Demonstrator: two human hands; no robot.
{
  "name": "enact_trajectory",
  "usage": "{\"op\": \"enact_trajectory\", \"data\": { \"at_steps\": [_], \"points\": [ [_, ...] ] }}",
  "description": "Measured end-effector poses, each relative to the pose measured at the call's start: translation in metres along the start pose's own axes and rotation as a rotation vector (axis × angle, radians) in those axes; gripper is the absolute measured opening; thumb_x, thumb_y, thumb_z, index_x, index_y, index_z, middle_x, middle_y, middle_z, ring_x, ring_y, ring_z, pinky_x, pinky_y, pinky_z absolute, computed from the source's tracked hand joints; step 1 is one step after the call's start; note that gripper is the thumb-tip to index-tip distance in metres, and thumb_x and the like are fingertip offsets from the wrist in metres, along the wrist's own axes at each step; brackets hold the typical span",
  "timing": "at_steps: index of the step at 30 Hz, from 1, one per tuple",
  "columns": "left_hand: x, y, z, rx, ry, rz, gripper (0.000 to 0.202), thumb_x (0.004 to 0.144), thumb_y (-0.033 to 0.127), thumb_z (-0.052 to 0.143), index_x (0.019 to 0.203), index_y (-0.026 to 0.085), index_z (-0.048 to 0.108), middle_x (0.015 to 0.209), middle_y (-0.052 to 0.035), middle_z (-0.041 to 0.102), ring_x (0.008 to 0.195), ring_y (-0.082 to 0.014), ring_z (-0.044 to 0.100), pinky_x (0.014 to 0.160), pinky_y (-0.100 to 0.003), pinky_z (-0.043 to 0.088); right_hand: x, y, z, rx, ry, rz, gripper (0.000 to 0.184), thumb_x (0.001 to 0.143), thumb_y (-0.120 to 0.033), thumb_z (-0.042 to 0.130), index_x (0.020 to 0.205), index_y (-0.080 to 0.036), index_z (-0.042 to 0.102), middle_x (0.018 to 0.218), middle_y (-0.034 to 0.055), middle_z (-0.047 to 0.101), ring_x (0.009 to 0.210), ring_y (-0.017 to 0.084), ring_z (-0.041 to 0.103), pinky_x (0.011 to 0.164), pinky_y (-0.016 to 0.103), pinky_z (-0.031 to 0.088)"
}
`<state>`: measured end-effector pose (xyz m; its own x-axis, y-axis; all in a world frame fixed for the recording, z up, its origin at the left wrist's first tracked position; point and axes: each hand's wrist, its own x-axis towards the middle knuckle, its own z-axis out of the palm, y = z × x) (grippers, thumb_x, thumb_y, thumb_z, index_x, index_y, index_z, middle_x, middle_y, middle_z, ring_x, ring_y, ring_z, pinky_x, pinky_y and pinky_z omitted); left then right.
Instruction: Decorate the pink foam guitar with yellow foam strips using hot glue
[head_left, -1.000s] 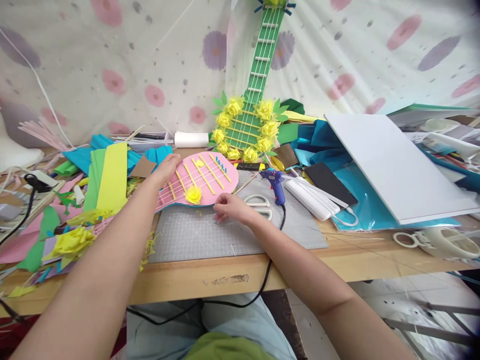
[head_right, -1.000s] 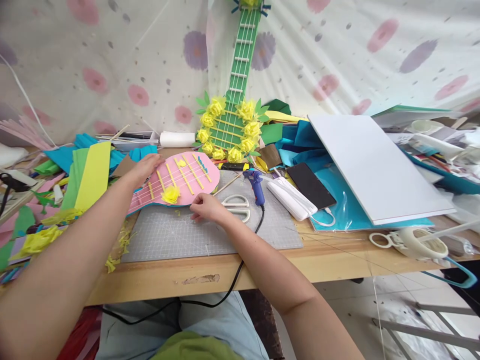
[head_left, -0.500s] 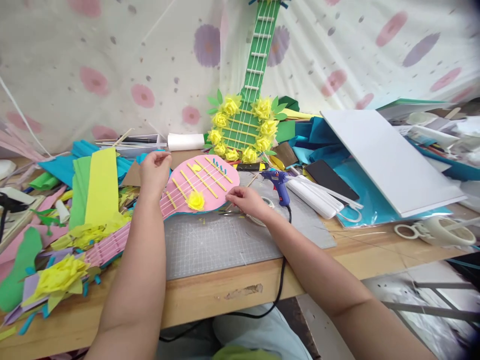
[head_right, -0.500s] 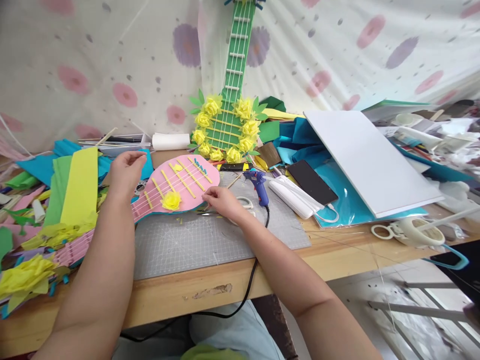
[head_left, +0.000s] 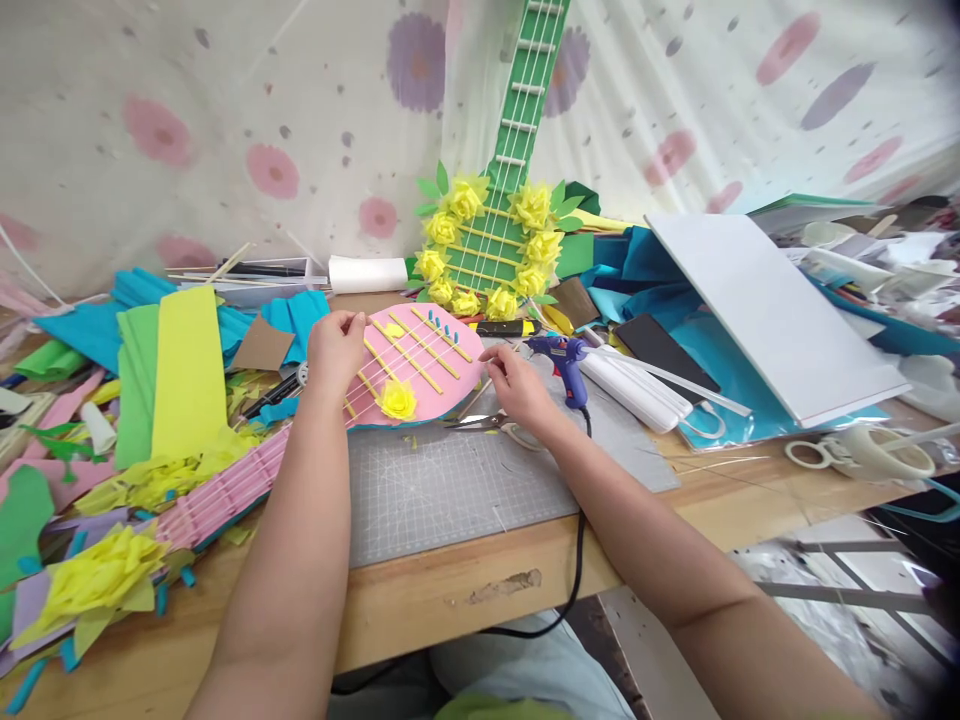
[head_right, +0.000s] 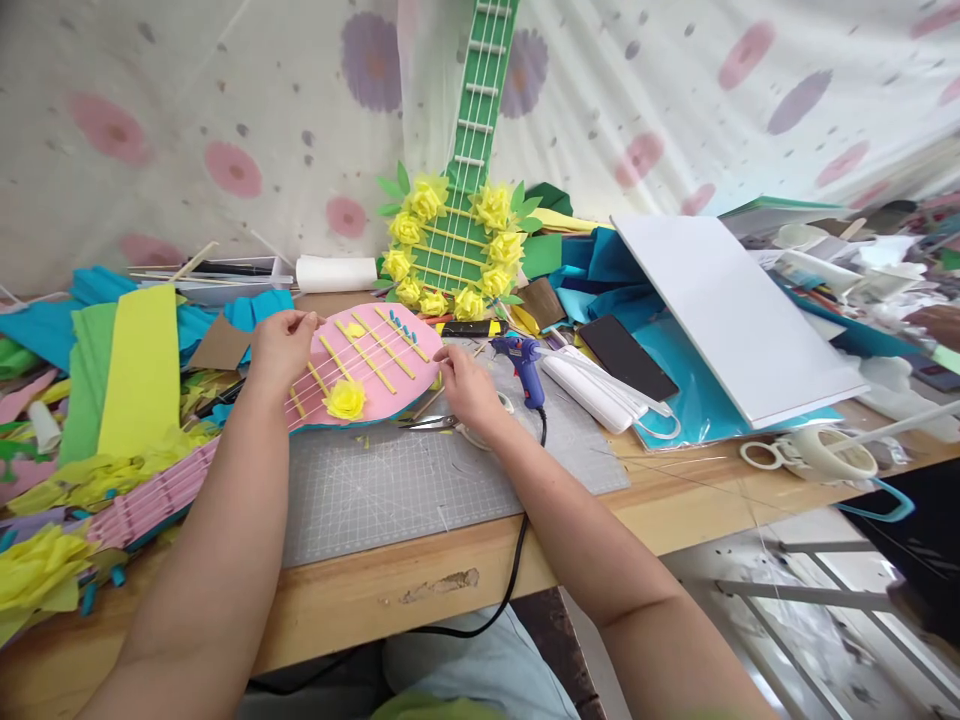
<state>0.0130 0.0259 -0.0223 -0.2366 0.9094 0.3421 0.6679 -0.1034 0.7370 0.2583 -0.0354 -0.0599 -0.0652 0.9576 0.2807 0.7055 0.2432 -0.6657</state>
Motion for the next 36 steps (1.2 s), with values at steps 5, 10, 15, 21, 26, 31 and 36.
{"op": "enact_trajectory", "data": {
  "at_steps": [5, 10, 15, 21, 26, 31, 36],
  "points": [
    [0.006, -0.006, -0.007, -0.098, 0.059, -0.063, 0.021, 0.075, 0.038, 0.056, 0.07, 0.018, 0.062, 0.073, -0.0039, 0.066, 0.069, -0.0172, 0.059, 0.07, -0.03, 0.046, 0.016, -0.02, -0.002, -0.045, 0.023, -0.098, 0.015, 0.084, -0.026, 0.048, 0.09, -0.019, 0.06, 0.087, 0.0044, 0.058, 0.077, 0.015, 0.053, 0.071, 0.027, 0.04],
    [0.01, -0.006, -0.021, -0.188, 0.188, -0.094, 0.018, 0.068, 0.033, 0.062, 0.073, 0.016, 0.061, 0.07, -0.0018, 0.062, 0.064, -0.0144, 0.056, 0.067, -0.03, 0.046, 0.081, -0.063, 0.013, -0.247, -0.248, -0.307, 0.022, 0.082, -0.017, 0.051, 0.101, -0.019, 0.062, 0.098, 0.0049, 0.064, 0.09, 0.017, 0.054, 0.074, 0.027, 0.039],
    [0.008, 0.001, -0.034, -0.223, 0.2, -0.132, 0.013, 0.068, 0.028, 0.061, 0.074, 0.017, 0.061, 0.07, -0.0007, 0.062, 0.067, -0.0148, 0.058, 0.07, -0.03, 0.048, 0.153, -0.086, 0.038, -0.597, -0.484, -0.45, 0.031, 0.076, -0.018, 0.062, 0.107, -0.017, 0.065, 0.113, 0.0111, 0.06, 0.106, 0.025, 0.049, 0.084, 0.032, 0.037],
    [0.005, 0.004, -0.037, -0.243, 0.186, -0.168, 0.008, 0.067, 0.024, 0.061, 0.072, 0.018, 0.06, 0.071, -0.0004, 0.063, 0.07, -0.0151, 0.058, 0.072, -0.03, 0.049, 0.178, -0.103, 0.052, -0.717, -0.726, -0.466, 0.036, 0.074, -0.02, 0.065, 0.111, -0.021, 0.065, 0.111, 0.0069, 0.065, 0.108, 0.025, 0.051, 0.076, 0.028, 0.04],
    [0.004, 0.006, -0.038, -0.265, 0.19, -0.179, 0.008, 0.067, 0.025, 0.061, 0.072, 0.018, 0.06, 0.072, -0.0004, 0.063, 0.07, -0.0148, 0.058, 0.072, -0.029, 0.049, 0.176, -0.114, 0.057, -0.87, -0.797, -0.47, 0.039, 0.071, -0.014, 0.066, 0.11, -0.019, 0.066, 0.108, 0.0071, 0.067, 0.101, 0.024, 0.057, 0.071, 0.027, 0.039],
    [0.003, 0.008, -0.041, -0.281, 0.193, -0.18, 0.01, 0.067, 0.026, 0.061, 0.073, 0.018, 0.06, 0.071, -0.0007, 0.062, 0.069, -0.0141, 0.058, 0.071, -0.028, 0.048, 0.175, -0.117, 0.059, -0.902, -0.82, -0.489, 0.039, 0.071, -0.013, 0.066, 0.11, -0.012, 0.064, 0.106, 0.0099, 0.066, 0.097, 0.023, 0.059, 0.071, 0.027, 0.039],
    [0.002, 0.009, -0.043, -0.272, 0.195, -0.188, 0.011, 0.068, 0.025, 0.061, 0.075, 0.018, 0.061, 0.071, -0.0003, 0.062, 0.068, -0.0132, 0.058, 0.069, -0.027, 0.048, 0.176, -0.109, 0.063, -0.767, -0.772, -0.477, 0.042, 0.067, -0.005, 0.063, 0.108, -0.013, 0.063, 0.103, 0.0083, 0.066, 0.093, 0.022, 0.06, 0.068, 0.027, 0.04]
  ]
}}
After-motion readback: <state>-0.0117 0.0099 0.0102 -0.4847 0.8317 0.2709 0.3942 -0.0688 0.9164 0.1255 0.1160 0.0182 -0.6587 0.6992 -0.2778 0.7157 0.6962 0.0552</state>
